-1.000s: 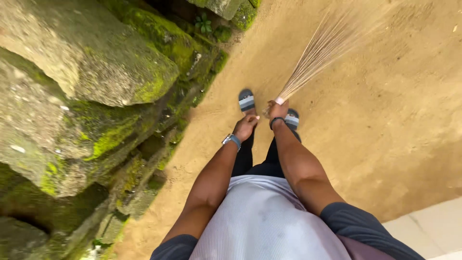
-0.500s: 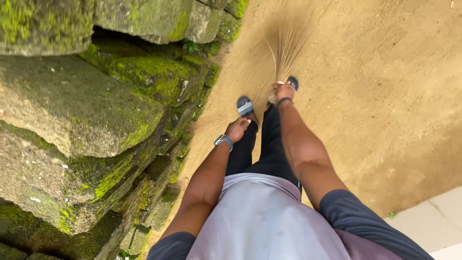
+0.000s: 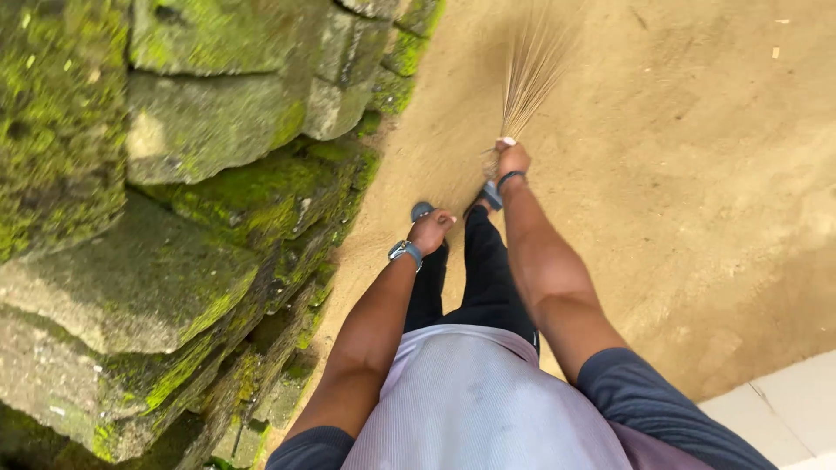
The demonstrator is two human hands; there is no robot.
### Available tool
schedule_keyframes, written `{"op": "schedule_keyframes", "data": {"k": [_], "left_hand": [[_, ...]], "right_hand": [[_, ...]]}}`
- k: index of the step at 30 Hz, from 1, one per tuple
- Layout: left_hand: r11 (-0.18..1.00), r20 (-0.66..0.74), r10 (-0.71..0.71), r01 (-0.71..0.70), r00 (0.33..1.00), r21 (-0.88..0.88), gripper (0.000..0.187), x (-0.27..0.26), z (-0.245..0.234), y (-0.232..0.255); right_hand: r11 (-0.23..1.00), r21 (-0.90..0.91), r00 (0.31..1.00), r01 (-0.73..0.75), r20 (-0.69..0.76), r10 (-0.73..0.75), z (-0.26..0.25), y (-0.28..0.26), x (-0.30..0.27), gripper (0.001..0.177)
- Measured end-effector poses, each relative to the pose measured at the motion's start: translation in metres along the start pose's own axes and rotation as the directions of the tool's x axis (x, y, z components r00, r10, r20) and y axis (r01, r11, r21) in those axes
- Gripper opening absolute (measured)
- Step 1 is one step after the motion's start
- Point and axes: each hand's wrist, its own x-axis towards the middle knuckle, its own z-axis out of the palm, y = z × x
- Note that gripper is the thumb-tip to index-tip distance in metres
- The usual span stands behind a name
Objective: Sweeping dirt and debris from an outdoor dirt courtyard using a traditional handheld broom bundle.
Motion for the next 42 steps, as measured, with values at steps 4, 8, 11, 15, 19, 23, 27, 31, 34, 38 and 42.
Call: {"op": "schedule_keyframes", "data": {"k": [4, 8, 11, 15, 19, 23, 27, 31, 34, 38, 42], "left_hand": [[0.994, 0.060, 0.024, -0.030, 0.998, 0.109, 0.049, 0.007, 0.015, 0.027], [0.980, 0.183, 0.027, -0.062, 0.983, 0.190, 0.048, 0.024, 0.032, 0.050], [0.945, 0.261, 0.063, -0.142, 0.963, 0.295, 0.046, 0.040, 0.031, 0.081], [0.913, 0.312, 0.194, -0.288, 0.930, 0.290, 0.042, 0.083, 0.042, 0.095], [0.872, 0.416, 0.143, -0.313, 0.898, 0.376, 0.043, 0.093, 0.036, 0.173], [0.773, 0.549, 0.172, -0.458, 0.818, 0.440, 0.043, 0.123, 0.030, 0.193], [0.658, 0.639, 0.180, -0.574, 0.748, 0.487, 0.045, 0.167, 0.008, 0.205], [0.588, 0.685, 0.086, -0.592, 0.723, 0.551, 0.047, 0.203, -0.036, 0.212], [0.446, 0.691, 0.075, -0.644, 0.719, 0.621, 0.046, 0.221, -0.046, 0.205], [0.461, 0.680, -0.067, -0.581, 0.731, 0.670, 0.047, 0.232, -0.051, 0.194], [0.219, 0.890, 0.220, -0.910, 0.398, 0.353, 0.035, 0.267, -0.025, 0.148]], "right_hand": [[0.948, 0.171, 0.964, 0.267, -0.040, -0.264, -0.032, -0.014, -0.094, 0.011], [0.821, 0.348, 0.865, -0.452, 0.397, 0.308, -0.106, -0.037, -0.152, 0.015], [0.777, 0.196, 0.779, -0.598, 0.368, 0.507, -0.162, 0.000, -0.096, 0.017], [0.855, 0.303, 0.903, -0.420, 0.043, 0.428, -0.191, -0.023, -0.039, 0.018], [0.897, 0.356, 0.957, -0.261, -0.028, 0.289, -0.174, -0.069, -0.065, 0.019], [0.936, 0.321, 0.977, -0.143, -0.103, 0.185, -0.150, -0.089, -0.129, 0.025], [0.837, 0.519, 0.910, -0.173, -0.241, 0.337, -0.132, -0.054, -0.186, 0.028], [0.731, 0.666, 0.827, -0.150, -0.320, 0.461, -0.094, 0.012, -0.218, 0.026], [0.514, 0.847, 0.784, -0.134, -0.227, 0.578, -0.068, 0.044, -0.219, 0.022], [0.304, 0.929, 0.701, -0.211, -0.073, 0.709, -0.038, -0.005, -0.158, 0.015], [0.419, 0.870, 0.847, -0.260, -0.003, 0.532, -0.024, -0.098, -0.097, 0.019]]}}
